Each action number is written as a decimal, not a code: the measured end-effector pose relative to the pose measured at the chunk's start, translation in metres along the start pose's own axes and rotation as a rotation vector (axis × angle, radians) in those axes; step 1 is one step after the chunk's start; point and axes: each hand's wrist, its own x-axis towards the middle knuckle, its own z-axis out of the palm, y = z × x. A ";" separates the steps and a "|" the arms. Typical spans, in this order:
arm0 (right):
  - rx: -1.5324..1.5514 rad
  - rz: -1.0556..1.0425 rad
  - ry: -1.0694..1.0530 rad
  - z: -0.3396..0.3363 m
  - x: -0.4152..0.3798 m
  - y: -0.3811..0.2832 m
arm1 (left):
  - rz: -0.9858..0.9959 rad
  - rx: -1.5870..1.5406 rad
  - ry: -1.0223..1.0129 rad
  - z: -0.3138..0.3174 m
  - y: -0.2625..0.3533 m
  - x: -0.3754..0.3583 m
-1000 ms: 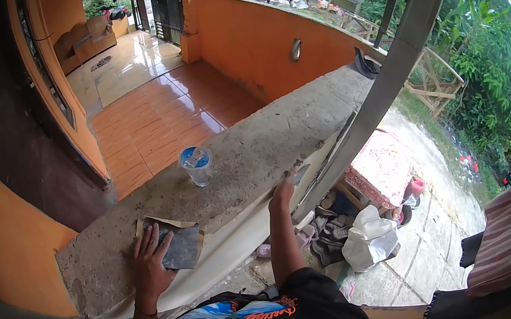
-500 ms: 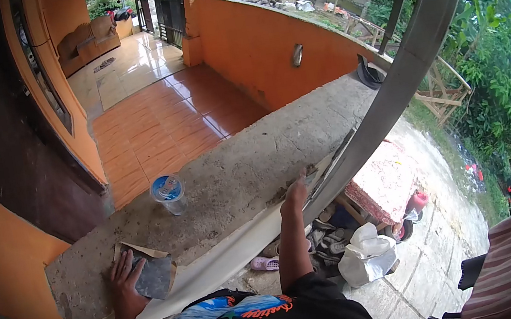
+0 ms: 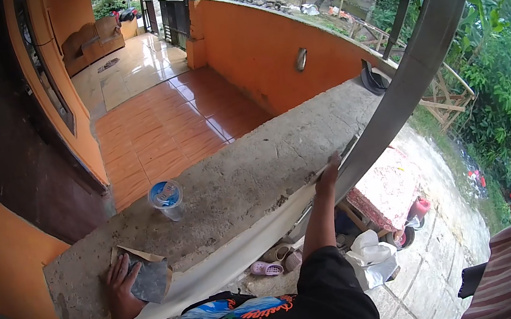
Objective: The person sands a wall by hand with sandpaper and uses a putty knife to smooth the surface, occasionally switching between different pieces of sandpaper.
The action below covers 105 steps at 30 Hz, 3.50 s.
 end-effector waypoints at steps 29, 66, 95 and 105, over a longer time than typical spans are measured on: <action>0.077 0.123 -0.044 0.077 -0.350 0.151 | 0.679 -0.177 -0.138 0.023 0.058 0.049; -0.122 0.034 0.130 0.178 -0.426 0.061 | 0.621 -0.270 -0.056 0.051 0.047 0.093; -0.114 -0.049 0.066 0.118 -0.356 0.113 | 0.626 -0.259 -0.072 0.051 0.051 0.094; -0.311 -0.170 0.051 0.157 -0.422 0.101 | 0.603 -0.276 -0.059 0.054 0.051 0.095</action>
